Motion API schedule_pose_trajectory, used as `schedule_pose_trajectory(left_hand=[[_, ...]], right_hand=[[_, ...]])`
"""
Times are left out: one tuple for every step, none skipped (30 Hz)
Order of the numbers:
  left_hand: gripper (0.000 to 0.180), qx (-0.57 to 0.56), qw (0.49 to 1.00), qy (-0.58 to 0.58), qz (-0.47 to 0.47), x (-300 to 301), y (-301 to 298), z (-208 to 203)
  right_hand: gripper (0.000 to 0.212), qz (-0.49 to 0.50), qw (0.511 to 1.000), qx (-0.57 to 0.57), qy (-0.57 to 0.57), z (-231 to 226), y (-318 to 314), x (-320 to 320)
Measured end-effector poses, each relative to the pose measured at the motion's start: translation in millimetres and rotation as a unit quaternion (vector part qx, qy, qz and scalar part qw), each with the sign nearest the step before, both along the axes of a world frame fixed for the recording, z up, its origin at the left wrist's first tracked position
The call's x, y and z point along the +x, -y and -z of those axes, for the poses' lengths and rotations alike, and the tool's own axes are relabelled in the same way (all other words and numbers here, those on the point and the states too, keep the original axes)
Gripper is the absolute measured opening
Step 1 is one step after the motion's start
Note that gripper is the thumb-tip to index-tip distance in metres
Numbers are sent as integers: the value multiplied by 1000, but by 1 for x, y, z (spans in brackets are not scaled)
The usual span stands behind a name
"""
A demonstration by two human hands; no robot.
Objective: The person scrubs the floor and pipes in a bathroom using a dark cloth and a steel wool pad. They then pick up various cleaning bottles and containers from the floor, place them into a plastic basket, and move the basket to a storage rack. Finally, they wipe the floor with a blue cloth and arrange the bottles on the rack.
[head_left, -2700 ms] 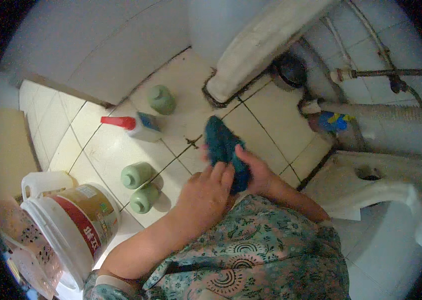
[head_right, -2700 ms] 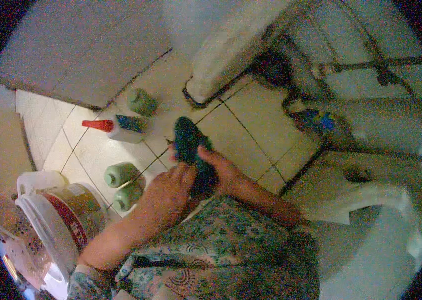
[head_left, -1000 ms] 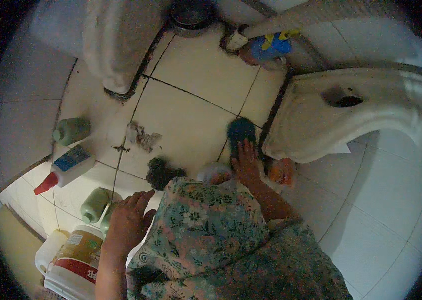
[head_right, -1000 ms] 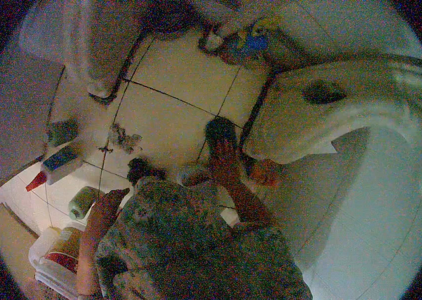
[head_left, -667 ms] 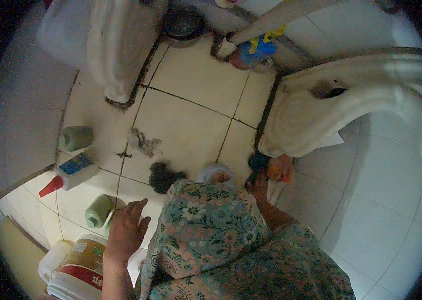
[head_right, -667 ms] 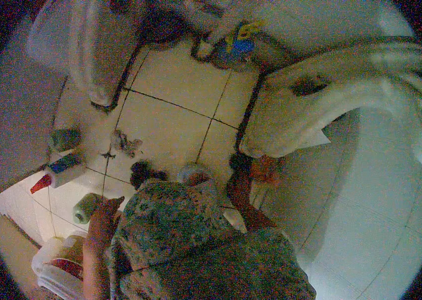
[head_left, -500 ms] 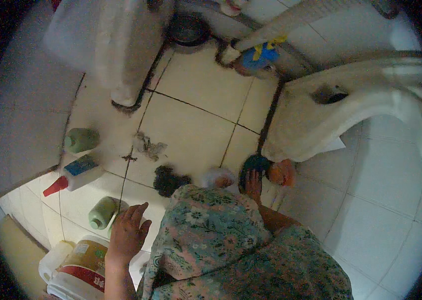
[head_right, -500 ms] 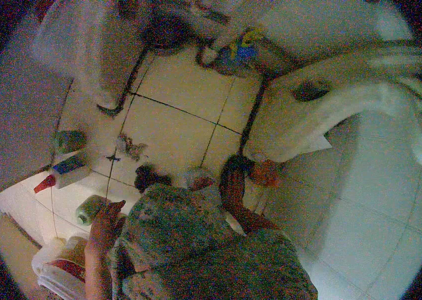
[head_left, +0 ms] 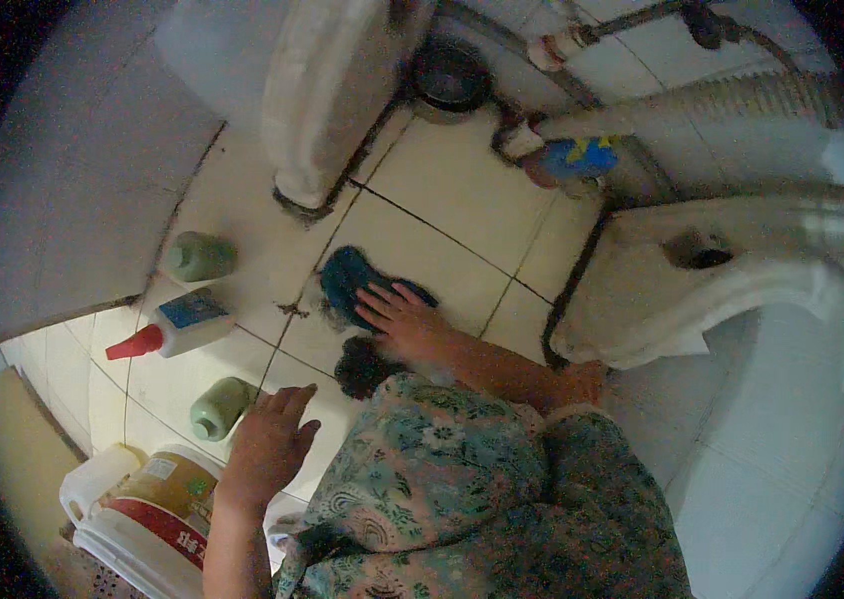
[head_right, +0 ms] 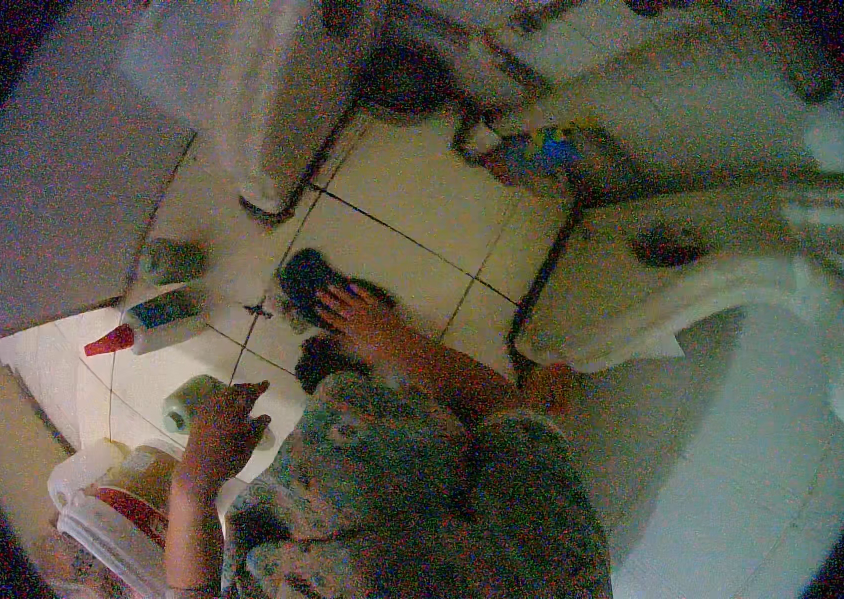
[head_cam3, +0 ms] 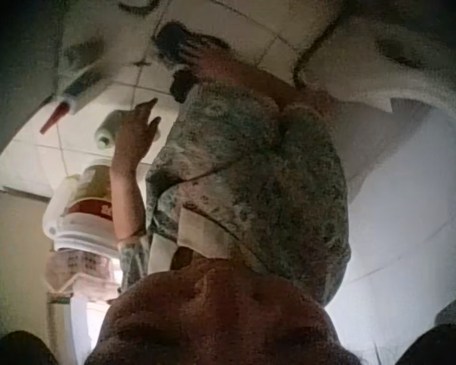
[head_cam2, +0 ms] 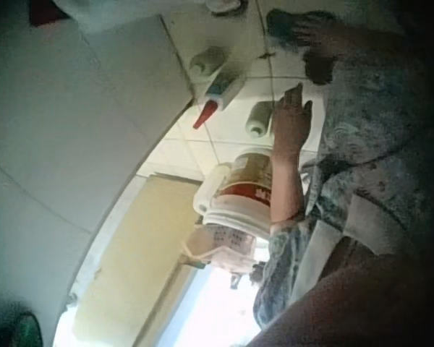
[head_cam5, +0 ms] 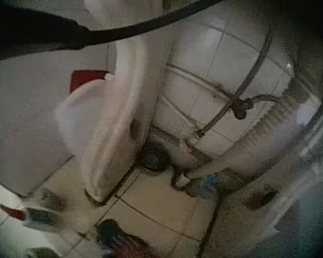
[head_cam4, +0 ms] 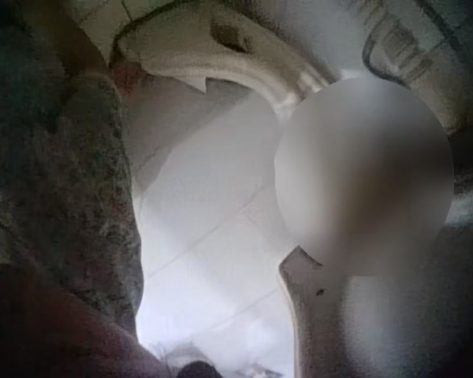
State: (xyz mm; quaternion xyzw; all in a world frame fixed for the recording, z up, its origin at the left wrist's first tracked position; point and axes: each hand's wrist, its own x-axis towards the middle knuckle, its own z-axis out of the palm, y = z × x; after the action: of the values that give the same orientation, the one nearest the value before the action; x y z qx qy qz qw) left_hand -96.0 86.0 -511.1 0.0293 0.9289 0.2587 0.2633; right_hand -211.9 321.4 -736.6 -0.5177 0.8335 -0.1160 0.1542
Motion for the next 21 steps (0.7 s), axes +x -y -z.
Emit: schedule_pose_trajectory(left_hand=[[40,-12,1000,4,5,-2,-2,-3],[40,-26,1000,11,9,-2,0,-5],[41,-15,1000,15,-6,2,3,-4],[41,3,1000,9,-16,6,6,-1],[41,26,999,3,-20,7,6,1],[42,22,998,14,-53,12,6,5],[42,13,998,36,-49,13,6,4],[42,5,997,56,-44,12,6,4],[42,1,996,76,-38,11,7,5],[42,-5,997,70,-31,12,5,6],[41,-11,998,65,-24,13,3,9],[40,-15,998,58,-15,13,2,14],[40,-1,999,46,-27,12,1,14],[40,12,999,34,-41,12,1,15],[40,26,998,21,-55,13,1,17],[40,16,998,17,-54,12,1,17],[41,20,998,23,-62,10,2,17],[42,25,997,28,-69,6,3,19],[43,29,996,37,-78,9,6,19],[42,19,998,2,-59,18,10,31],[40,5,998,10,-62,21,14,34]], right_hand=[[64,-31,999,-11,-6,-2,-5,-3],[63,-16,999,36,4,-18,-14,-11],[63,56,996,69,26,-31,-19,-19],[63,132,985,108,39,-43,-31,-31],[67,183,978,72,-69,8,-60,-38],[67,218,970,100,-50,1,-62,-58],[65,239,964,109,-36,-1,-56,-86],[63,229,962,136,-55,-2,-47,-110],[64,229,963,123,-69,3,-36,-133],[64,228,965,106,-80,11,-23,-155],[64,241,960,110,-87,15,-7,-175],[64,257,955,116,-97,14,10,-194],[64,270,950,119,-102,12,29,-201],[63,258,953,133,-88,5,50,-197],[63,245,955,148,-74,-4,70,-189],[63,233,956,164,-63,-10,82,-183],[62,217,962,157,-50,-9,90,-172],[61,201,967,152,-37,-6,92,-154],[61,183,972,146,-21,-5,92,-130],[60,128,985,108,-39,-8,88,-110],[59,74,993,70,-54,-9,81,-90]])
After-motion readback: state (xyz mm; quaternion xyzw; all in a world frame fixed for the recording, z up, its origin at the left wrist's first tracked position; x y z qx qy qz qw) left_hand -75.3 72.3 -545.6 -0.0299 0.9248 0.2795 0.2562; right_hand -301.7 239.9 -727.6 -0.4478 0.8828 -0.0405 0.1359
